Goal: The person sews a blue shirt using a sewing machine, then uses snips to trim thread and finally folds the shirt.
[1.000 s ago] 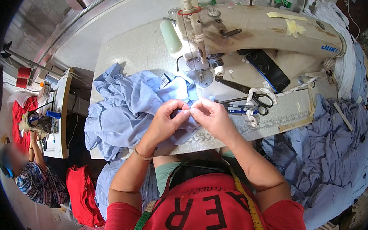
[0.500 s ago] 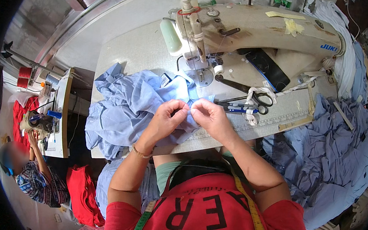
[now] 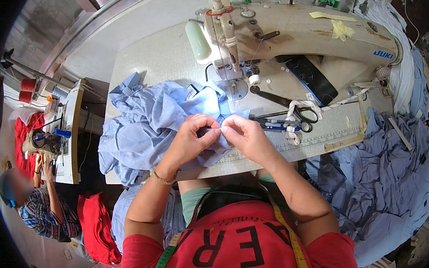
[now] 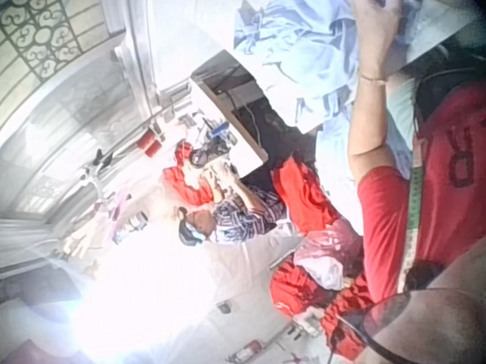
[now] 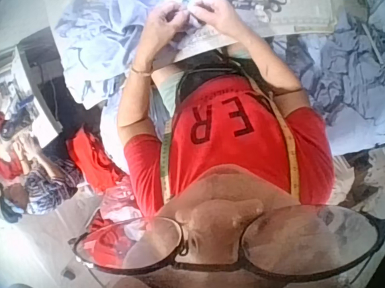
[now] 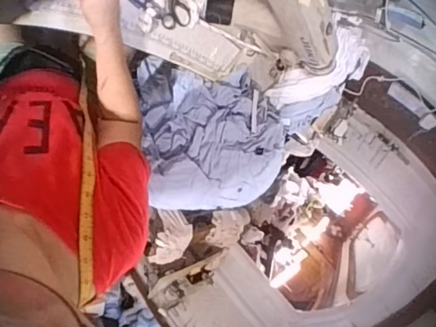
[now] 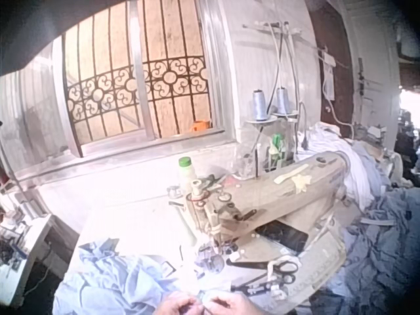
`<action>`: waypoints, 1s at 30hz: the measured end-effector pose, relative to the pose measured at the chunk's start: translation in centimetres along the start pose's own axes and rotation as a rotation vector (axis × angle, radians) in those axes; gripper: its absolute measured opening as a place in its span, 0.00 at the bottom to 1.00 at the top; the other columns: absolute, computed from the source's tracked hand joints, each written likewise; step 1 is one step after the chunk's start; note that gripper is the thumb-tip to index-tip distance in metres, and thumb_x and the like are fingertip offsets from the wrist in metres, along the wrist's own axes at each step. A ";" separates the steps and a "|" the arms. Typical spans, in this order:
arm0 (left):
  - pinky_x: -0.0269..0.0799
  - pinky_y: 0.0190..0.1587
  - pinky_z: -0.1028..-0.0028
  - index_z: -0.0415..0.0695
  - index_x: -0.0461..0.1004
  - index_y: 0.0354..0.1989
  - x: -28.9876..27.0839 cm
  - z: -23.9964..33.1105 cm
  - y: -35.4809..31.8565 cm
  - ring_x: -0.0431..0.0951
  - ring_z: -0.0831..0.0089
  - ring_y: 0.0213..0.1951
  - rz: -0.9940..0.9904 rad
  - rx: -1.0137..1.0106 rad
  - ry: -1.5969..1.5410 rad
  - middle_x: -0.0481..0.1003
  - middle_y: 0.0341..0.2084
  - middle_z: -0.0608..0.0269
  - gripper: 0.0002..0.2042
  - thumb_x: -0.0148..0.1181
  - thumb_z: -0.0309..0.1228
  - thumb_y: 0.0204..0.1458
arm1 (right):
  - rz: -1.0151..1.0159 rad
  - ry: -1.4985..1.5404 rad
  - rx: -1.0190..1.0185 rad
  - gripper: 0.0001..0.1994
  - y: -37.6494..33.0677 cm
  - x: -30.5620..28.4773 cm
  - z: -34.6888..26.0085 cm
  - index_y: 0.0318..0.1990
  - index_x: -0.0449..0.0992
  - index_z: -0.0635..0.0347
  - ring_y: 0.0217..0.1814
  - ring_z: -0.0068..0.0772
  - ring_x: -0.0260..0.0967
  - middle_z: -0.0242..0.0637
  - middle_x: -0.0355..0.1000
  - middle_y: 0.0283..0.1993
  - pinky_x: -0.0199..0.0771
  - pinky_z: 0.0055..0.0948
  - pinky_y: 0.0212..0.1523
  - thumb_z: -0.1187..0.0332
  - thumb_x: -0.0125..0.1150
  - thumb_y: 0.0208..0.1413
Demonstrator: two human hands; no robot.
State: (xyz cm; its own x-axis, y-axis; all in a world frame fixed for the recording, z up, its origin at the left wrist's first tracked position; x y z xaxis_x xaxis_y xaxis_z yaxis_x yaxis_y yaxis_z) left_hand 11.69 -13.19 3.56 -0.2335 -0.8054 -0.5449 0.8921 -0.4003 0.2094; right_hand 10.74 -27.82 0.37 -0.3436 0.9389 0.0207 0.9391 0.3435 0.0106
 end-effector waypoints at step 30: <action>0.66 0.41 0.81 0.38 0.73 0.32 -2.6 -1.4 0.0 0.69 0.82 0.35 0.053 -0.110 -0.220 0.68 0.31 0.69 0.03 0.60 0.23 0.53 | 0.358 -0.547 -0.388 0.08 0.1 2.6 -4.0 0.36 0.75 0.62 0.37 0.45 0.75 0.43 0.76 0.32 0.73 0.36 0.40 0.69 0.64 0.51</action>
State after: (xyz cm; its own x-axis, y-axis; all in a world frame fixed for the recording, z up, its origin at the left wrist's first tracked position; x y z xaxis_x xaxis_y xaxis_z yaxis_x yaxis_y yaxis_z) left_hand 12.83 -10.51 3.85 -0.2534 -0.9045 -0.3431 0.9391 -0.3151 0.1371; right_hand 9.92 -25.45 4.43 0.1272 0.9037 -0.4088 0.8898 0.0782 0.4496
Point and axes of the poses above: each hand's wrist, its own y-axis towards the middle knuckle, its own x-axis out of the palm, z = x × y, the point moved 6 cm from there along y, towards the middle knuckle
